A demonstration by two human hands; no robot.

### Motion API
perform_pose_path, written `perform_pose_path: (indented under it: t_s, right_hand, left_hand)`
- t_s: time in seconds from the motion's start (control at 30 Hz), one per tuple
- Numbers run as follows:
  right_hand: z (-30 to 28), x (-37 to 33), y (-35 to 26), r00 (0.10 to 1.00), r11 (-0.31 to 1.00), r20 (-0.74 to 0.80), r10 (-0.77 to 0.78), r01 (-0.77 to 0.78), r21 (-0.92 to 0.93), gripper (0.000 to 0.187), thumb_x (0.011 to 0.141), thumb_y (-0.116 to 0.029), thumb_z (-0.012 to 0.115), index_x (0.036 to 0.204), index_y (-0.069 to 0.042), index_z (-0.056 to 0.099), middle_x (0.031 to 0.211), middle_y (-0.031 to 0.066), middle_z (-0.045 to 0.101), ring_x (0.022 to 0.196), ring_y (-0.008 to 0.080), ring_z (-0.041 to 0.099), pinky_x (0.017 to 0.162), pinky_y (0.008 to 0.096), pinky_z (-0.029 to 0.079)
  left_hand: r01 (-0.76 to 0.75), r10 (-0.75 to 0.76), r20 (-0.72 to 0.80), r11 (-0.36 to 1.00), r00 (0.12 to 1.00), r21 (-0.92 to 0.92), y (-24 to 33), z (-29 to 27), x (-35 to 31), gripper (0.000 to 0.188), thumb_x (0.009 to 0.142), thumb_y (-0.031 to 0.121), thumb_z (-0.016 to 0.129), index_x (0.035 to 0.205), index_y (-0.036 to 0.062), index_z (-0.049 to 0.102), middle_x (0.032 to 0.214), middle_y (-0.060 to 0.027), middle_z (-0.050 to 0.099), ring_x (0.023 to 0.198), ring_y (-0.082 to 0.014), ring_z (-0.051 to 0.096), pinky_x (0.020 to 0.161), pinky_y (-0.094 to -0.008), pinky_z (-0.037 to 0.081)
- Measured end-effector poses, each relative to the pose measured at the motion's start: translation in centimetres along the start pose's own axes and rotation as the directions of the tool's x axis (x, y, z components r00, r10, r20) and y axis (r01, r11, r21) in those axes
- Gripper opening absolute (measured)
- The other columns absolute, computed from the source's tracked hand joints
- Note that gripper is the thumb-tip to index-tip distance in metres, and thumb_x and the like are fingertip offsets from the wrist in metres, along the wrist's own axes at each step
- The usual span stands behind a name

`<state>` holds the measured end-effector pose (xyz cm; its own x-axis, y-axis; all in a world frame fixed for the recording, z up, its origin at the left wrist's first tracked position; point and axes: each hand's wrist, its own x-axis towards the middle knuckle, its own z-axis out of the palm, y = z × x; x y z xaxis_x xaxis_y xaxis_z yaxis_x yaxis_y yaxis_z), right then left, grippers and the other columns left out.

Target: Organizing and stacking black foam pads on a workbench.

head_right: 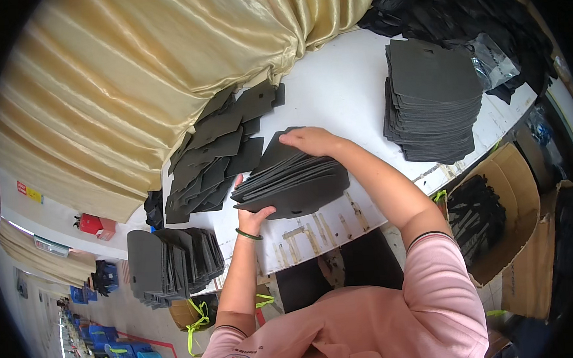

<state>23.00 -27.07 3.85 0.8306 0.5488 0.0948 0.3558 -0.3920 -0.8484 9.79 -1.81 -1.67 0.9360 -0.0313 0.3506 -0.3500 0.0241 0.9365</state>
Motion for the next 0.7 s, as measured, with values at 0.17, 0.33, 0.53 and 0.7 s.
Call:
perform_pose_path:
  t_s: [0.17,0.33,0.53,0.7]
  right_hand:
    - [-2.2,-3.2,-2.5,0.987,0.972,0.158,-0.005,-0.033,0.235,0.043,0.097,-0.036,0.045,0.126,-0.006,0.055,0.127,0.0100,0.057,0.118,0.0201,0.051,0.102,0.0304,0.037]
    - [-3.3,-8.7,-7.7,0.950,0.967,0.190,-0.249,0.254,0.002,0.068,0.078,-0.029,0.071,0.137,-0.011,0.043,0.135,0.0107,0.049,0.125,0.0245,0.044,0.107,0.0360,0.031]
    - [0.0,-10.4,-5.2,0.964,0.820,-0.005,-0.265,0.223,-0.526,0.094,0.066,-0.039,0.080,0.142,-0.014,0.033,0.140,0.0159,0.041,0.129,0.0321,0.037,0.111,0.0522,0.020]
    - [1.5,-11.6,-6.9,0.919,0.789,0.035,-0.393,0.357,-0.500,0.099,0.063,-0.042,0.080,0.142,-0.009,0.030,0.124,0.0178,0.048,0.116,0.0334,0.044,0.110,0.0550,0.021]
  left_hand:
    - [-0.003,0.019,-0.106,0.989,0.994,0.149,-0.3,0.0,-0.7,0.086,0.056,0.007,0.090,0.124,0.0016,0.039,0.116,-0.0093,0.057,0.105,-0.0198,0.056,0.094,-0.0328,0.045]
    - [0.056,-0.076,-0.145,0.989,0.986,-0.135,2.7,0.7,-1.7,0.076,0.058,0.002,0.086,0.122,0.0009,0.044,0.113,-0.0098,0.059,0.104,-0.0211,0.057,0.094,-0.0335,0.045]
    - [0.026,-0.025,-0.006,1.000,1.000,0.018,0.9,0.6,-3.9,0.118,0.055,0.008,0.090,0.143,0.0029,0.012,0.134,-0.0126,0.041,0.122,-0.0246,0.043,0.103,-0.0372,0.036]
    - [0.040,-0.046,0.060,0.994,0.997,0.104,2.0,1.7,-3.9,0.118,0.052,0.008,0.091,0.142,0.0033,0.014,0.130,-0.0131,0.044,0.119,-0.0237,0.046,0.104,-0.0362,0.036]
